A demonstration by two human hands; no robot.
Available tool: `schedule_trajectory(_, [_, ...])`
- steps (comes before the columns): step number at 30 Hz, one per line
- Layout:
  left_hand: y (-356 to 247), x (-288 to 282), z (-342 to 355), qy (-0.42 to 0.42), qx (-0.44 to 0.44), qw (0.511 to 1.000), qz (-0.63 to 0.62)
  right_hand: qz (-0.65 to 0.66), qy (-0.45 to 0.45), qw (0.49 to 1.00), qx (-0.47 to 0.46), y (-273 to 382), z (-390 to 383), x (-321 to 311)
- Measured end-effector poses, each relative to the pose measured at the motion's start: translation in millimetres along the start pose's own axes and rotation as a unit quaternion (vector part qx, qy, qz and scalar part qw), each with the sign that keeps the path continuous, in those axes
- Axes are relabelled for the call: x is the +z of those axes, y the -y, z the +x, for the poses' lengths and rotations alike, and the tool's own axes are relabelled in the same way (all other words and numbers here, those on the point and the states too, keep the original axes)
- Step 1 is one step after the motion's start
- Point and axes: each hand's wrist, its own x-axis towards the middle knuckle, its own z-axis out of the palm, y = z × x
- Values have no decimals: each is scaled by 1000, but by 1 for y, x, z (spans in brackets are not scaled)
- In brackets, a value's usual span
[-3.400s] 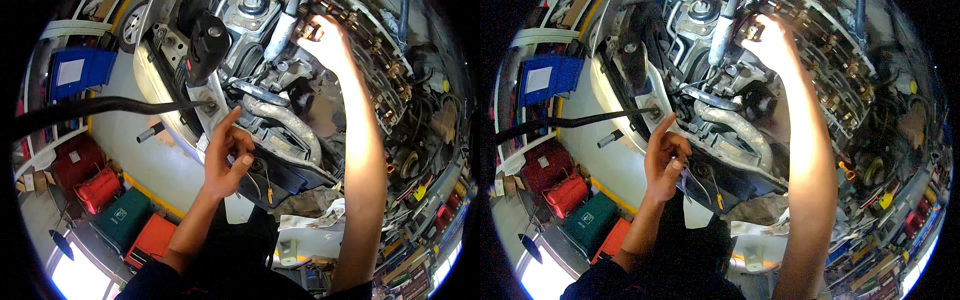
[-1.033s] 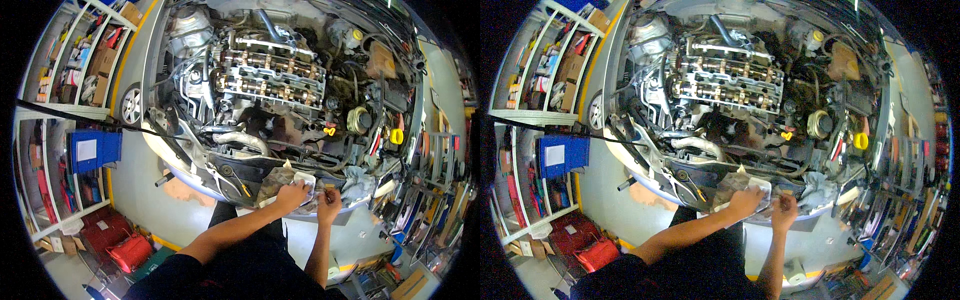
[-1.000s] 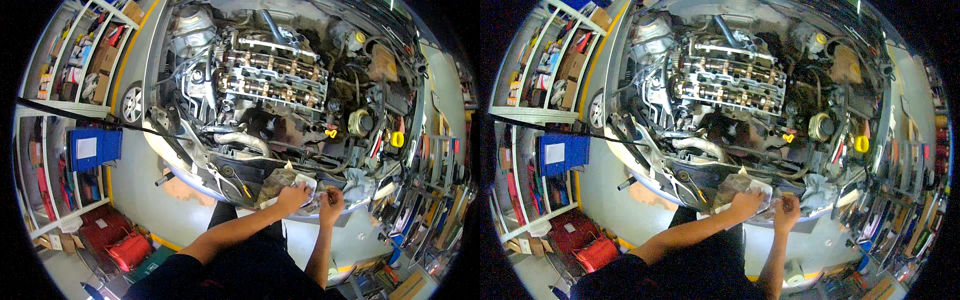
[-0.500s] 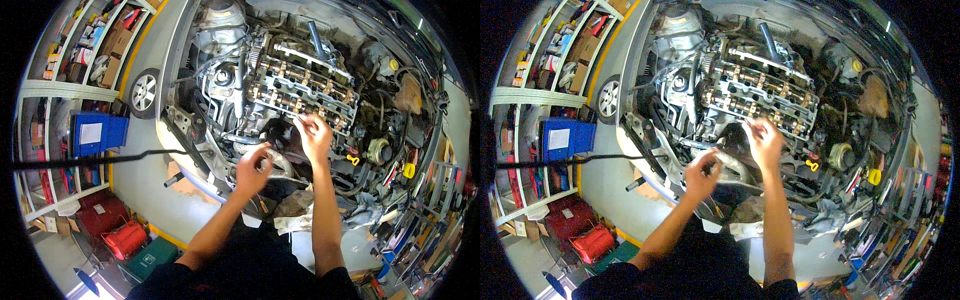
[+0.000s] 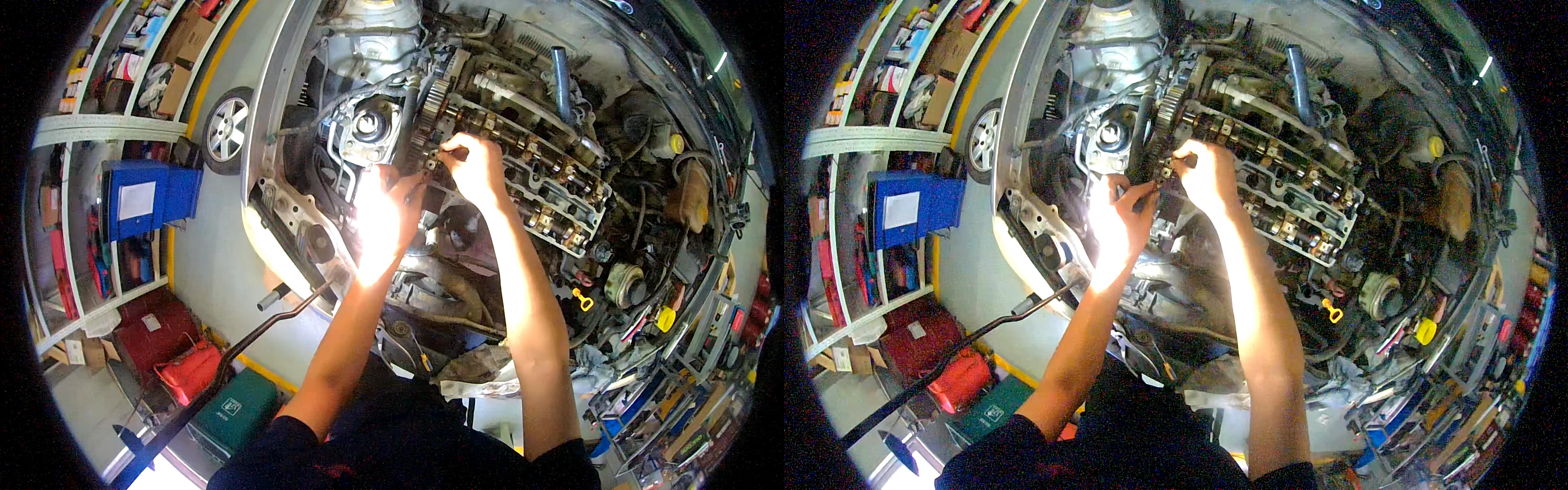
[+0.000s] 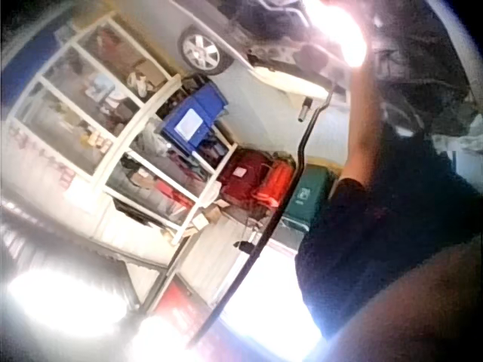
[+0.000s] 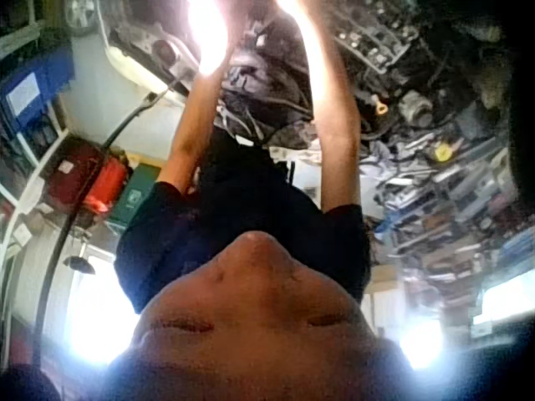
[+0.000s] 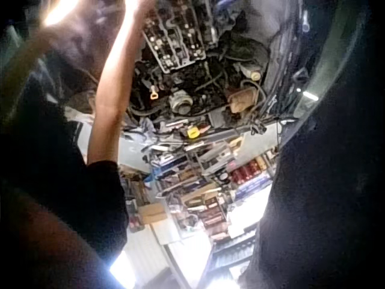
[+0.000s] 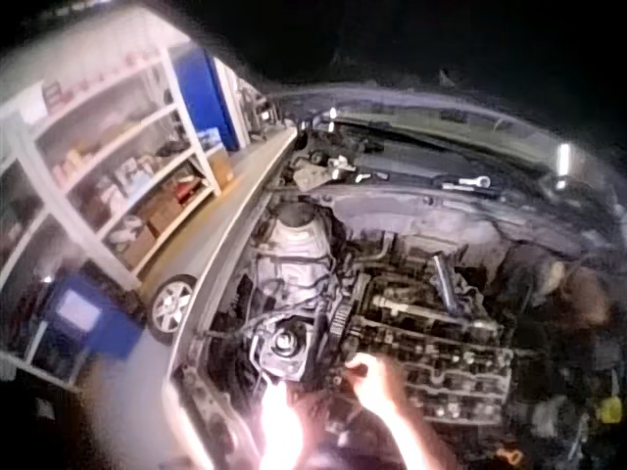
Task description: The person applies sealant to a metal engine component using a caulking gun and installs it into the engine block. They then use a torque wrench to tighten bolts on the engine assembly.
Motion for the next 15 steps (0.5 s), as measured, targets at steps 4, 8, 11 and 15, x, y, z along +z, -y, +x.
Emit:
schedule_trajectory(4, [-1, 3, 5, -9, 17, 999, 27, -53, 36, 998, -17, -4, 5, -1])
schedule_trajectory(8, [5, 10, 5, -12, -2, 999, 30, -75, 79, 994, -14, 11, 9, -4])
schedule_trajectory(11, [7, 15, 6, -1, -3, 1000, 27, -116, 89, 989, -38, 11, 15, 0])
schedule_trajectory(15, [2, 12, 6, 24, -7, 998, 58, -203, 168, 964, -23, 17, 28, 3])
